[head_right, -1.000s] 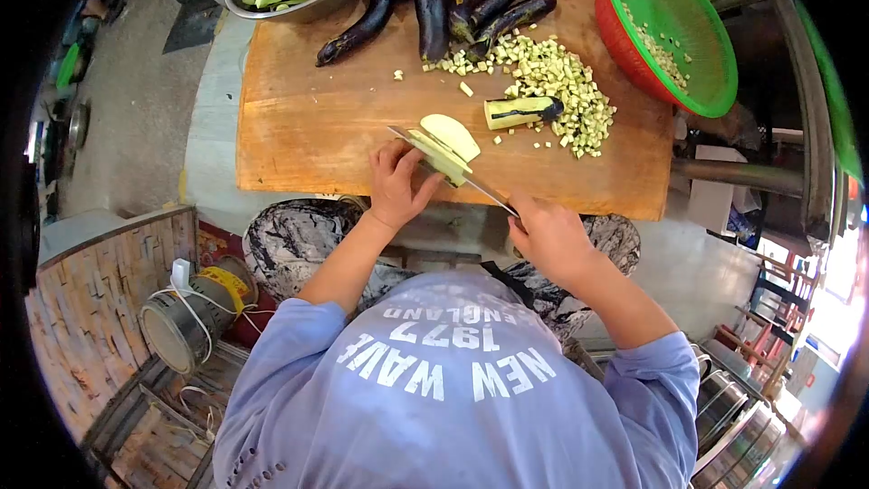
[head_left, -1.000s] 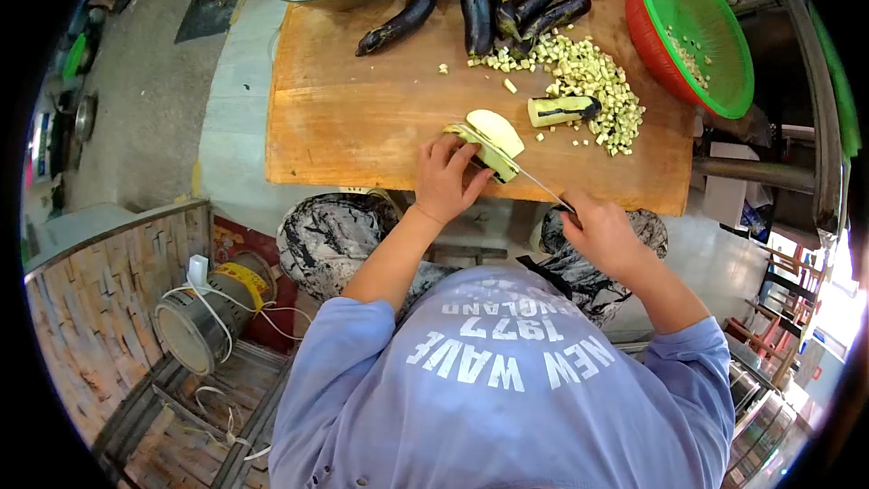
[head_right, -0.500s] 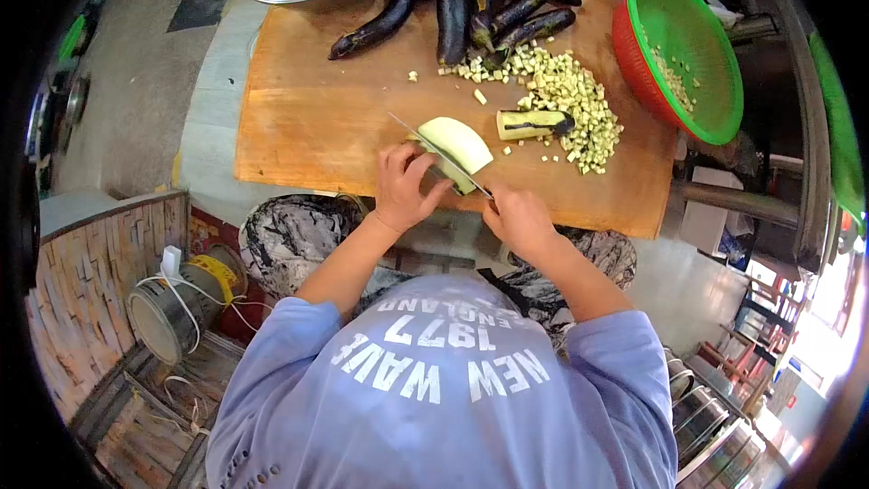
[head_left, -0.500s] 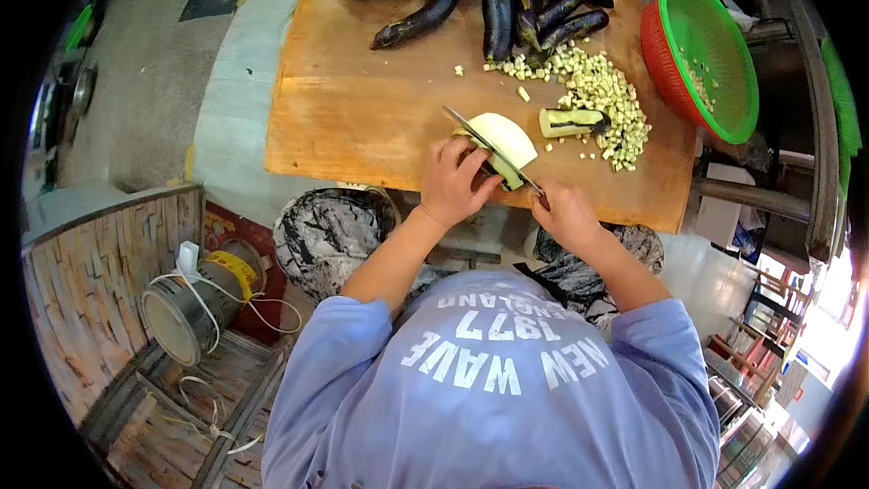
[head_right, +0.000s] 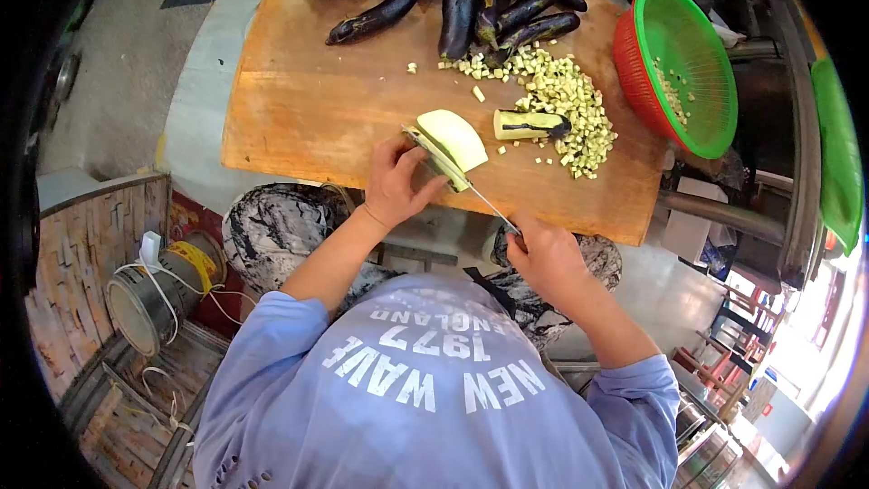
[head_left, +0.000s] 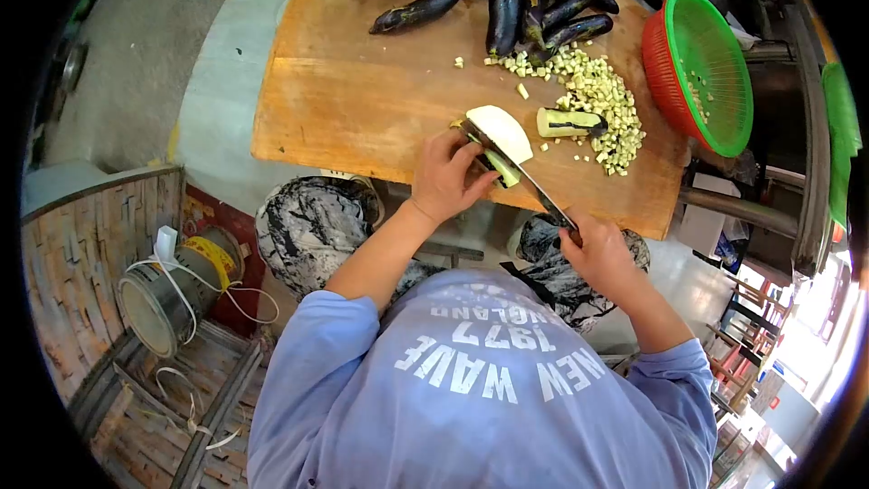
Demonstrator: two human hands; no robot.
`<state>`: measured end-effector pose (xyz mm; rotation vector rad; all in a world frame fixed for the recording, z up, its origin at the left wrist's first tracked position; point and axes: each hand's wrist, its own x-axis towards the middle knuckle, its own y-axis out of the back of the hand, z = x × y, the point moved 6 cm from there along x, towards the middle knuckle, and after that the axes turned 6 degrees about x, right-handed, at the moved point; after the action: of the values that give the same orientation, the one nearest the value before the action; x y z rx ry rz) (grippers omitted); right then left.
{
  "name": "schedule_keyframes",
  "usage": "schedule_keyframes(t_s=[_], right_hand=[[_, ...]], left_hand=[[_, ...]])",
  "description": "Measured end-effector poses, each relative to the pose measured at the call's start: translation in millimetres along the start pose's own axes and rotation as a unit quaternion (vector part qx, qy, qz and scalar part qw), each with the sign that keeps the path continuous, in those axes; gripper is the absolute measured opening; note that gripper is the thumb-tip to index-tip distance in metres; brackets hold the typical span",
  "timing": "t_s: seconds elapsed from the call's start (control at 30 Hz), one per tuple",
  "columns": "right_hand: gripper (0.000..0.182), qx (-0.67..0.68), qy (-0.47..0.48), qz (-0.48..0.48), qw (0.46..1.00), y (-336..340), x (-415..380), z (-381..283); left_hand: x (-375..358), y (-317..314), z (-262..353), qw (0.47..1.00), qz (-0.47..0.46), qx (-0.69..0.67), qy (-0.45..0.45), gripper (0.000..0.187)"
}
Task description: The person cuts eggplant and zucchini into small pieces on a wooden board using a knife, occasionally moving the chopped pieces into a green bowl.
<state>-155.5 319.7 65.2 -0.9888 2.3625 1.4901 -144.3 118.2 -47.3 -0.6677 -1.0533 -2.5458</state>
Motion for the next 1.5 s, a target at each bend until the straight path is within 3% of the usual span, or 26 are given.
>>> schedule_keyframes(t_s=[0.17, 0.27, 0.47, 0.77, 1.27, 1.37, 1.5], right_hand=[[0.017, -0.057, 0.025, 0.008, 0.998, -34, 39, 12], [0.02, -0.014, 0.021, 0.046, 0.999, -56, 59, 19], [0.018, 0.091, 0.016, 0.047, 0.995, -33, 41, 11], [0.015, 0.041, -0.005, 0.027, 0.999, -13, -3, 0], [0.015, 0.028, -0.011, -0.025, 0.999, -26, 36, 1], [0.017, 0.0, 0.033, 0.035, 0.999, -55, 60, 9], [0.022, 0.048, 0.019, 0.043, 0.998, -59, 58, 11]], left_hand=[[-4, -7, -5, 0.999, -0.031, 0.017, 0.022, 0.048], [0, -1, -1, 1.0, 0.004, 0.014, -0.013, 0.048], [-2, -3, -2, 1.0, -0.007, 0.009, -0.004, 0.049], [-2, -2, -3, 1.0, 0.004, -0.002, 0.004, 0.048], [1, -4, -3, 1.0, -0.005, 0.01, 0.008, 0.049], [-2, -7, -6, 1.0, -0.01, 0.004, 0.016, 0.047], [-4, -8, -4, 1.0, -0.019, 0.012, 0.022, 0.047]])
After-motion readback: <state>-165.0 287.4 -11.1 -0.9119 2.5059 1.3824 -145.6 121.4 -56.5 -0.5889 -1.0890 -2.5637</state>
